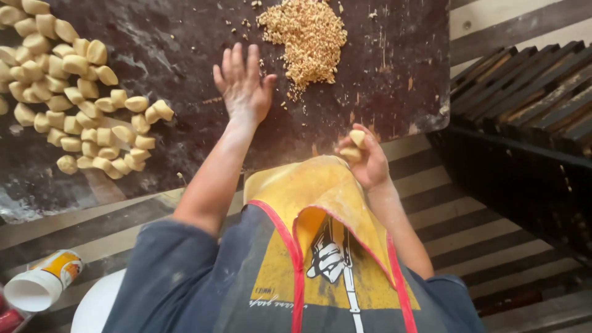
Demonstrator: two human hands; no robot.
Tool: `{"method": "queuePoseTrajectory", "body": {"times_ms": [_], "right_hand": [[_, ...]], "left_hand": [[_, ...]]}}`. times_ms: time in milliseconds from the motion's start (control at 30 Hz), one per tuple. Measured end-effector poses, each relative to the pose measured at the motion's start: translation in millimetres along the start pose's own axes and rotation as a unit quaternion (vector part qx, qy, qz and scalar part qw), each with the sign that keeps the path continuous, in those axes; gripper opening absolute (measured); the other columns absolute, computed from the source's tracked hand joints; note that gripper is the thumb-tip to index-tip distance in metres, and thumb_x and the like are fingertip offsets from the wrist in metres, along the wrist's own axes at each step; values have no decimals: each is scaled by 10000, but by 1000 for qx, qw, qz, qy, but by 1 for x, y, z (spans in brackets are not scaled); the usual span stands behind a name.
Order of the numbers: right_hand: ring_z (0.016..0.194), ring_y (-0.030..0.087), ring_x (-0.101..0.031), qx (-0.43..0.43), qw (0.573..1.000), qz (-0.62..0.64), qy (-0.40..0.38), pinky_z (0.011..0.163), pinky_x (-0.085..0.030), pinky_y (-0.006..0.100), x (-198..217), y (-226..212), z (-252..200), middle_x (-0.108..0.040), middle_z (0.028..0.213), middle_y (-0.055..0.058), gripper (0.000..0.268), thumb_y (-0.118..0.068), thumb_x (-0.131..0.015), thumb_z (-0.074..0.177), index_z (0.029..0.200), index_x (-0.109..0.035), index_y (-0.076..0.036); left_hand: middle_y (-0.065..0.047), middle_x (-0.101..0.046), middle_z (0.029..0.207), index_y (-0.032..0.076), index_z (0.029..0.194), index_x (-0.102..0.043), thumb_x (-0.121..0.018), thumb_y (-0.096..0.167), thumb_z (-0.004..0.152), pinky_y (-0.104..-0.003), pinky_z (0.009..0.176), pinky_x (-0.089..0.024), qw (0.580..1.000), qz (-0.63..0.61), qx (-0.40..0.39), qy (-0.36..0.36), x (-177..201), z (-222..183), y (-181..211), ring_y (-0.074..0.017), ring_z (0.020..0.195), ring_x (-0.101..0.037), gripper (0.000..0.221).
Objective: Forming small pieces of dough and coating them with crushed nuts on a bakery workbench.
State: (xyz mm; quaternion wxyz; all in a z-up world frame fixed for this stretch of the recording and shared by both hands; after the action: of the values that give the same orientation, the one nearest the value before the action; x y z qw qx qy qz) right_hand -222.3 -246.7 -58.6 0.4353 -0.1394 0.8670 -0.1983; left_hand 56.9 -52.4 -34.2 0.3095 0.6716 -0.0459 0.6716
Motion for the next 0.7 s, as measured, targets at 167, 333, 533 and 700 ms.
{"method": "queuePoseTrajectory", "body": {"times_ms": [167,333,533,700], "right_hand": [[1032,285,-664,12,999,-11,-28,945,-550,468,-13,-7,-5,-690,1132,161,381,-237,-559,1048,1390,-569,-69],[1064,297,-669,35,999,-3,-33,960,-562,467,-13,-4,-5,-687,1185,181,362,-232,-575,1049,1359,-579,-44],[1043,281,-673,26,999,-26,-23,916,-581,462,-2,13,-6,-674,1237,206,319,-185,-607,1041,1326,-521,-72],[939,263,-689,-18,1000,-9,8,821,-598,431,2,22,-9,-689,1217,204,367,-218,-598,1032,1368,-502,-108]], "left_hand": [[-145,-145,1712,174,1643,-306,-410,614,1057,-678,1208,34,993,29,40,-110,-12,7,1,-362,1576,-58,741],[-125,-106,1738,197,1656,-271,-365,637,1071,-650,1247,38,990,-13,51,-129,-1,11,8,-331,1606,-32,738],[-124,-206,1706,167,1614,-329,-399,582,1039,-640,1229,15,991,7,-4,-131,-24,10,-6,-334,1582,-111,712],[-132,-446,1602,138,1545,-479,-427,565,1060,-556,1246,-210,983,-176,45,5,-1,5,-26,-323,1480,-358,648]]}}
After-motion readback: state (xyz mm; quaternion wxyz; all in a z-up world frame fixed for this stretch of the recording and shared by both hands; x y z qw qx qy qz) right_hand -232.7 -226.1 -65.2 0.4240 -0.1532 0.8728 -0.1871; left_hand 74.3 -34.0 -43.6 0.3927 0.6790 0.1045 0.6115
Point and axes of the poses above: each hand's wrist, its own z-axis towards the middle knuckle, its own x-axis out of the back of the hand, y = z × x, the point moved 6 cm from there along z, towards the middle knuckle
